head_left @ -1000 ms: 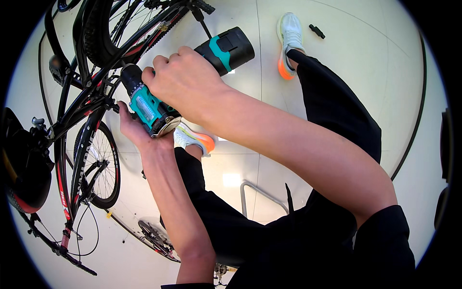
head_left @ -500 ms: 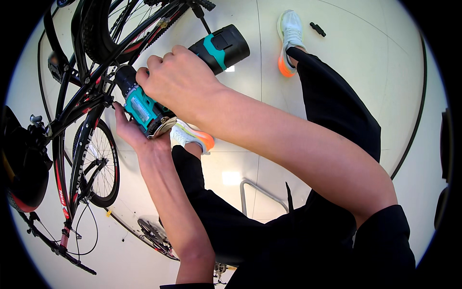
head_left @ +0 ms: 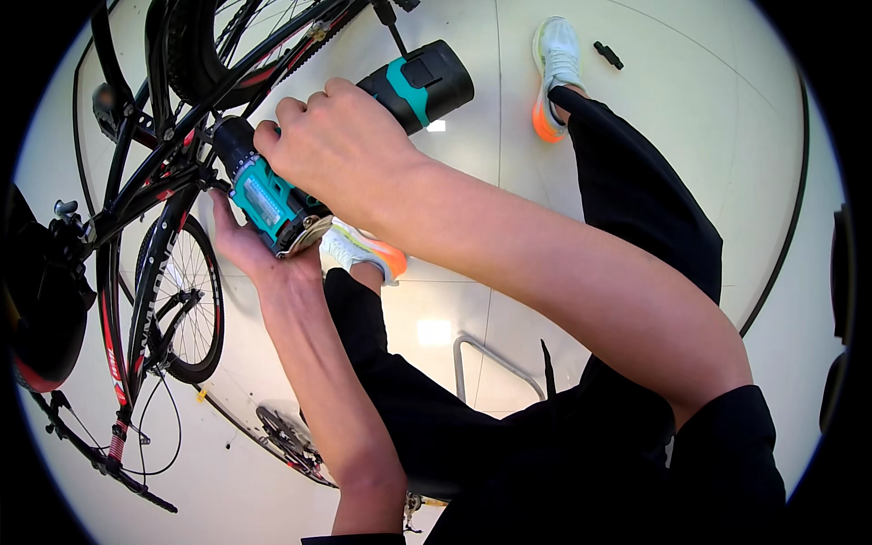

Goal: The person uses a cordless impact driver to tighten bolts on the rear rack of a bicycle. They work on multiple fasteners around the rack's mounting points while the bicycle remains upright on its kickstand.

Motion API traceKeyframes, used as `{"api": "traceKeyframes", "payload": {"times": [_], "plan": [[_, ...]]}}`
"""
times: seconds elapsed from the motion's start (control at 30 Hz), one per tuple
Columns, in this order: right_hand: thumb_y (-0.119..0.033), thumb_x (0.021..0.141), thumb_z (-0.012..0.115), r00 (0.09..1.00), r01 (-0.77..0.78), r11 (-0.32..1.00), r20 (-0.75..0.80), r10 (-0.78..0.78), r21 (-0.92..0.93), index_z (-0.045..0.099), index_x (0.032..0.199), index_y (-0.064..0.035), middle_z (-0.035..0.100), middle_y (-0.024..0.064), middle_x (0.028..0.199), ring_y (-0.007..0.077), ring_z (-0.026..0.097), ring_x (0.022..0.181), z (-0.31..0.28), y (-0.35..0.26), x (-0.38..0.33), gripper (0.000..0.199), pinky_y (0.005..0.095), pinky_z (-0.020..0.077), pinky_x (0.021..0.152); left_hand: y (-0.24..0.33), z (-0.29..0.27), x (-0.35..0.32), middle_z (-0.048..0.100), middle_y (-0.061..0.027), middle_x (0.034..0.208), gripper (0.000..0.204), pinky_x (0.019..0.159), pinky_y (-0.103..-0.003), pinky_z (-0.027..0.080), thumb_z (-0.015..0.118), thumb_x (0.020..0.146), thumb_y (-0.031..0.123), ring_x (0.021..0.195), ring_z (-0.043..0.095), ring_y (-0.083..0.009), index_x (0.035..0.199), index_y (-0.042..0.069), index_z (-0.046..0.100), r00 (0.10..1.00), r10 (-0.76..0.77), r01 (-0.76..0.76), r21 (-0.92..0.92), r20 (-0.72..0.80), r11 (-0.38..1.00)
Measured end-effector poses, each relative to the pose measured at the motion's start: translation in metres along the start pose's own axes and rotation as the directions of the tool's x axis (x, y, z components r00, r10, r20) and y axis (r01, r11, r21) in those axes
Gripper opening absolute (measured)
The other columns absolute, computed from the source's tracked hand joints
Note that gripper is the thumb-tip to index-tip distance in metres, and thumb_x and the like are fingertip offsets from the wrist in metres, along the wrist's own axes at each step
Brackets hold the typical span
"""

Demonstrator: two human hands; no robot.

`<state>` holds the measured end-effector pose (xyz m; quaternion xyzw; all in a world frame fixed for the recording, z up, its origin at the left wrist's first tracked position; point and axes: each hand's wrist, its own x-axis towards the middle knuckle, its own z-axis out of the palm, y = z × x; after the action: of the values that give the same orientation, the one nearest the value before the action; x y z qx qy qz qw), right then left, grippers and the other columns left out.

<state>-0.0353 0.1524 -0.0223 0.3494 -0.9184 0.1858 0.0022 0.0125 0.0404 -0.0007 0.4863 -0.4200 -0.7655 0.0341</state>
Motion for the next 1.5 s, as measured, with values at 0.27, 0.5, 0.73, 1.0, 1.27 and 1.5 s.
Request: {"api": "traceKeyframes", "payload": {"times": [0.27,0.5,0.73,1.0,1.27,1.5], "plan": [[-0.014,0.068,0.073,1.000,0.006,1.000,-0.021,-0.005,0.018,0.061,0.095,-0.0080,0.064,0.0052,0.081,0.0188,0.068,0.074,0.003,-0.004,0.003,0.030,0.0289,0.0458,0.067,0.003,-0.005,-0.001,0.054,-0.0118,0.132,0.063,0.102,-0.050,0.041,0.034,0.097,0.056,0.122,0.052,-0.0308,0.137,0.009,0.045,1.000,0.011,-0.011,-0.007,-0.002,1.000],[-0.015,0.068,0.073,0.999,0.001,1.000,-0.038,-0.001,-0.001,0.061,0.094,-0.0090,0.064,0.0047,0.080,0.0185,0.068,0.074,0.007,-0.010,0.007,0.030,0.0287,0.0452,0.066,0.006,-0.002,-0.006,0.055,-0.0105,0.132,0.060,0.101,-0.050,0.042,0.034,0.097,0.055,0.121,0.052,-0.0309,0.136,0.011,0.046,0.998,0.045,-0.045,-0.002,-0.031,0.999],[-0.016,0.066,0.074,0.997,0.005,0.999,-0.071,-0.002,0.041,0.061,0.096,-0.0092,0.064,0.0044,0.081,0.0184,0.068,0.074,0.010,-0.018,0.011,0.033,0.0289,0.0453,0.067,0.011,-0.011,-0.005,0.055,-0.0098,0.132,0.060,0.100,-0.049,0.043,0.035,0.096,0.056,0.120,0.054,-0.0300,0.135,0.011,0.047,0.994,0.089,-0.088,0.030,-0.059,0.996],[-0.017,0.066,0.074,0.997,0.035,0.999,-0.072,-0.032,0.042,0.060,0.097,-0.0088,0.064,0.0045,0.083,0.0181,0.068,0.075,0.006,-0.026,0.013,0.035,0.0289,0.0452,0.068,0.015,-0.014,-0.011,0.055,-0.0109,0.131,0.064,0.100,-0.048,0.044,0.034,0.096,0.056,0.120,0.055,-0.0301,0.137,0.009,0.045,0.990,0.121,-0.121,0.013,-0.071,0.993],[-0.018,0.067,0.073,0.994,0.054,0.997,-0.097,-0.049,0.051,0.060,0.098,-0.0094,0.064,0.0037,0.084,0.0178,0.068,0.074,0.008,-0.034,0.014,0.034,0.0285,0.0447,0.068,0.017,-0.024,-0.011,0.055,-0.0111,0.131,0.065,0.100,-0.047,0.045,0.034,0.096,0.058,0.119,0.055,-0.0299,0.138,0.009,0.045,0.983,0.168,-0.166,0.033,-0.071,0.986],[-0.018,0.065,0.074,0.990,0.067,0.997,-0.125,-0.064,0.023,0.061,0.097,-0.0095,0.063,0.0030,0.082,0.0173,0.067,0.073,0.006,-0.036,0.012,0.035,0.0282,0.0444,0.067,0.018,-0.030,-0.013,0.056,-0.0105,0.130,0.065,0.100,-0.048,0.045,0.035,0.095,0.059,0.119,0.055,-0.0298,0.137,0.010,0.045,0.981,0.181,-0.178,0.049,-0.073,0.983]]}}
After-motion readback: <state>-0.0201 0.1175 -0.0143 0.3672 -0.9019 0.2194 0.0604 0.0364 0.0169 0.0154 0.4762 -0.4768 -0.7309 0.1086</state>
